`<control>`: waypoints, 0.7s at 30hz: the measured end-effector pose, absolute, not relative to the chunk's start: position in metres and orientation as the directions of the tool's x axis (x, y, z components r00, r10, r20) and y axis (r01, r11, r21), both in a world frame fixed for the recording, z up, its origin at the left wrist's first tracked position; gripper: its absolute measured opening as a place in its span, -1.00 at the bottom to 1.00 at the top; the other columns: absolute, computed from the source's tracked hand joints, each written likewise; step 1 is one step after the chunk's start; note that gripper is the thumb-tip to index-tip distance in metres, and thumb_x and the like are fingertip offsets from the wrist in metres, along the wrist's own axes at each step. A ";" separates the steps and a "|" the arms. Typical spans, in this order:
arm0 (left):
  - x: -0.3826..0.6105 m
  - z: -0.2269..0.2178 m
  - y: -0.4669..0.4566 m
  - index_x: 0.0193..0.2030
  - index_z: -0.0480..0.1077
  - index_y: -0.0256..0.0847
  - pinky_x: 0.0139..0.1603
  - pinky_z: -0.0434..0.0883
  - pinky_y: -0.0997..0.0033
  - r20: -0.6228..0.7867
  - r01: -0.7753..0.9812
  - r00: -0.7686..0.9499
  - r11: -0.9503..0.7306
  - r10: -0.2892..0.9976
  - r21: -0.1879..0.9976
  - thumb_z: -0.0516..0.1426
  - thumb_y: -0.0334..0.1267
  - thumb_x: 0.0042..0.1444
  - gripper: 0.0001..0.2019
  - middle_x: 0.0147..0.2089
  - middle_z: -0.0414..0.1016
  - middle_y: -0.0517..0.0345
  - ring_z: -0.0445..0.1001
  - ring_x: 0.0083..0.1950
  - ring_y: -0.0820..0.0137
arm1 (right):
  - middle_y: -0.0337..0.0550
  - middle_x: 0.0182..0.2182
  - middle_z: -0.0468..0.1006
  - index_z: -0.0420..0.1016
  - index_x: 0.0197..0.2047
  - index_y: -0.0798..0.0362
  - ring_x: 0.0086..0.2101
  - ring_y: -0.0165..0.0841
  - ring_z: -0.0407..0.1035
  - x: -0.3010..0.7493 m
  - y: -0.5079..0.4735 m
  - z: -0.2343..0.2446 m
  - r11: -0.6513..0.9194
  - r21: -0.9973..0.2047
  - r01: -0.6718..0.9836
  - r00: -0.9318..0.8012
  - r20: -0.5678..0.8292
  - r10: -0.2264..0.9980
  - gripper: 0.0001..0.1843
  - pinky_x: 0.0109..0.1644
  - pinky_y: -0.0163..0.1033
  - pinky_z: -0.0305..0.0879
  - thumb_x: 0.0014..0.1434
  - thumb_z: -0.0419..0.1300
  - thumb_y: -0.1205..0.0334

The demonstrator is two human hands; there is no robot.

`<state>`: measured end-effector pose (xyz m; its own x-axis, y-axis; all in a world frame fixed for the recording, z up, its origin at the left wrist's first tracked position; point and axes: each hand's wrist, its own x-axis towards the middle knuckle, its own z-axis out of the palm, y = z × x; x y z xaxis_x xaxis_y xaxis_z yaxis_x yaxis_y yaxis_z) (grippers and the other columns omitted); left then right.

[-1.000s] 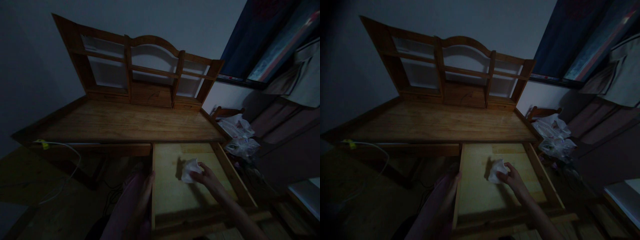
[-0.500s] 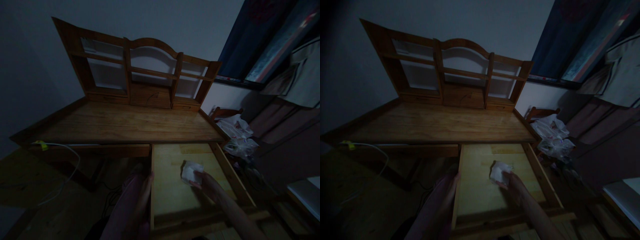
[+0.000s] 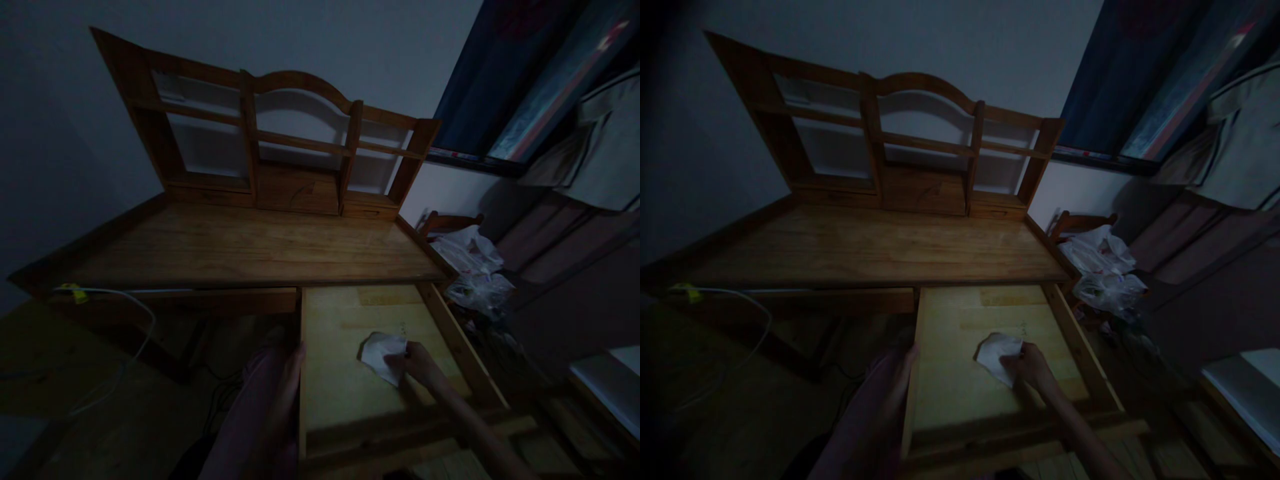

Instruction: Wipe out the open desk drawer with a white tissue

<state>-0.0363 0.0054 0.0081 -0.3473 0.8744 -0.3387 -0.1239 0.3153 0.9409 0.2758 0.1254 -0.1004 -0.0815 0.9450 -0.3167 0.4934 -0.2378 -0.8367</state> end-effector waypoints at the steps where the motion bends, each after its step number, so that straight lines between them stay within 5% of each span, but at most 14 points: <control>1: -0.035 0.005 0.006 0.08 0.50 -0.12 0.24 0.38 0.15 -0.344 -0.135 -0.348 0.316 0.872 0.939 0.12 0.04 0.17 -0.57 0.04 0.62 0.00 0.44 0.23 0.06 | -0.03 -0.42 0.63 0.59 -0.38 0.15 -0.38 -0.19 0.47 0.277 0.127 -0.103 -0.226 -0.833 0.505 -0.078 -0.304 0.949 -0.66 -0.28 -0.16 0.37 -0.24 0.38 0.11; 11: -0.023 -0.013 0.007 0.05 0.51 -0.26 0.18 0.42 0.31 -0.405 -0.238 -0.308 0.342 0.861 0.909 -0.11 -0.06 0.33 -0.54 0.12 0.57 -0.08 0.47 0.20 0.19 | -0.09 -0.37 0.61 0.54 -0.26 0.14 -0.41 -0.26 0.42 0.277 0.124 -0.095 -0.184 -0.909 0.373 -0.163 -0.260 0.952 -0.61 -0.35 -0.22 0.31 -0.13 0.28 0.05; 17: -0.027 -0.020 0.010 0.05 0.52 -0.17 0.16 0.43 0.26 -0.416 -0.244 -0.296 0.353 0.860 0.903 -0.06 -0.01 0.30 -0.56 0.05 0.61 -0.02 0.48 0.19 0.16 | -0.10 -0.46 0.58 0.56 -0.39 0.14 -0.45 -0.26 0.42 0.277 0.121 -0.082 -0.337 -0.901 0.274 -0.085 -0.372 0.924 -0.63 -0.31 -0.20 0.32 -0.17 0.29 0.00; 21: -0.030 -0.021 0.011 0.06 0.51 -0.14 0.17 0.42 0.26 -0.433 -0.226 -0.294 0.378 0.852 0.898 0.00 -0.01 0.27 -0.59 0.03 0.62 -0.03 0.46 0.21 0.15 | -0.05 -0.43 0.61 0.60 -0.37 0.16 -0.39 -0.22 0.47 0.294 0.125 -0.070 -0.284 -0.918 0.277 -0.090 -0.319 0.943 -0.59 -0.23 -0.17 0.37 -0.09 0.28 -0.05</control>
<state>-0.0300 0.0107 -0.0212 -0.2936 0.8524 -0.4327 -0.2258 0.3780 0.8978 0.2943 0.1253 -0.0703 -0.0899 0.9434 -0.3192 0.2774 -0.2841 -0.9178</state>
